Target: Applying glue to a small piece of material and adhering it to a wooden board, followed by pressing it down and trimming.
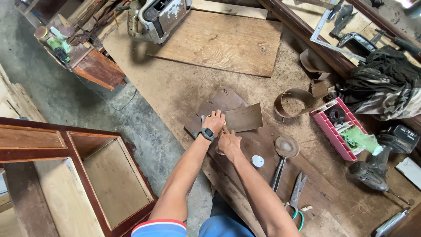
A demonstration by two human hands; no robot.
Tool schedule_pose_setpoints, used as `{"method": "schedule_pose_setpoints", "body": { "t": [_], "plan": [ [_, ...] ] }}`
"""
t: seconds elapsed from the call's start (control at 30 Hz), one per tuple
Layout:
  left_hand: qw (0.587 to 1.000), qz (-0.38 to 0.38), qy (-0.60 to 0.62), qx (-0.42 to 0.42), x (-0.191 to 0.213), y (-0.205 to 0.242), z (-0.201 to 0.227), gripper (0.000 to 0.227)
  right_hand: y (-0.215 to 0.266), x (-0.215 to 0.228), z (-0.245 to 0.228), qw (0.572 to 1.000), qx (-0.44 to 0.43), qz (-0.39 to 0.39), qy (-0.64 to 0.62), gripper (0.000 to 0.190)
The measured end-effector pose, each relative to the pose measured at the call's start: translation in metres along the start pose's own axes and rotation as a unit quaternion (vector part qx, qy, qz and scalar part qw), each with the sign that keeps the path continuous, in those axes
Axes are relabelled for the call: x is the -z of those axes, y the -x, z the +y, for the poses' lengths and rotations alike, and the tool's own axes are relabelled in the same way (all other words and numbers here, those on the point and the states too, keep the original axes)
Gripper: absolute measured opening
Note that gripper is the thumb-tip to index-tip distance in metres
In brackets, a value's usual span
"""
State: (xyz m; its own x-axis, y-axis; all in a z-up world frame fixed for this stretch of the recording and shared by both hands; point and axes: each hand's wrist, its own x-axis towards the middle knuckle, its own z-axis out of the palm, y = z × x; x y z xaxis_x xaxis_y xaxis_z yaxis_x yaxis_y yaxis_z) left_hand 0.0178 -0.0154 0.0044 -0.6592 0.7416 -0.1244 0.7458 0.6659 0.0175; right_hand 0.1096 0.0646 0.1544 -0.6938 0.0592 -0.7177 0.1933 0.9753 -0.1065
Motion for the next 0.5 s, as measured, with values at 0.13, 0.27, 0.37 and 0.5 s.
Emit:
{"method": "schedule_pose_setpoints", "body": {
  "t": [0.13, 0.27, 0.37, 0.5],
  "plan": [
    [1.0, 0.001, -0.011, -0.001, -0.006, -0.002, -0.001, 0.033, -0.012, -0.012, -0.001, 1.0, 0.0, 0.012, 0.008, 0.044],
    [1.0, 0.006, -0.002, 0.0, -0.002, -0.001, -0.001, 0.03, -0.011, -0.01, -0.001, 1.0, 0.002, 0.001, 0.009, 0.043],
    [1.0, 0.013, -0.004, -0.004, -0.002, 0.0, -0.002, 0.03, -0.033, -0.028, 0.002, 1.0, 0.003, 0.007, 0.001, 0.043],
    [1.0, 0.013, -0.005, -0.006, 0.0, 0.0, 0.0, 0.03, -0.028, -0.024, 0.001, 1.0, -0.002, 0.007, -0.002, 0.042]
  ]
}}
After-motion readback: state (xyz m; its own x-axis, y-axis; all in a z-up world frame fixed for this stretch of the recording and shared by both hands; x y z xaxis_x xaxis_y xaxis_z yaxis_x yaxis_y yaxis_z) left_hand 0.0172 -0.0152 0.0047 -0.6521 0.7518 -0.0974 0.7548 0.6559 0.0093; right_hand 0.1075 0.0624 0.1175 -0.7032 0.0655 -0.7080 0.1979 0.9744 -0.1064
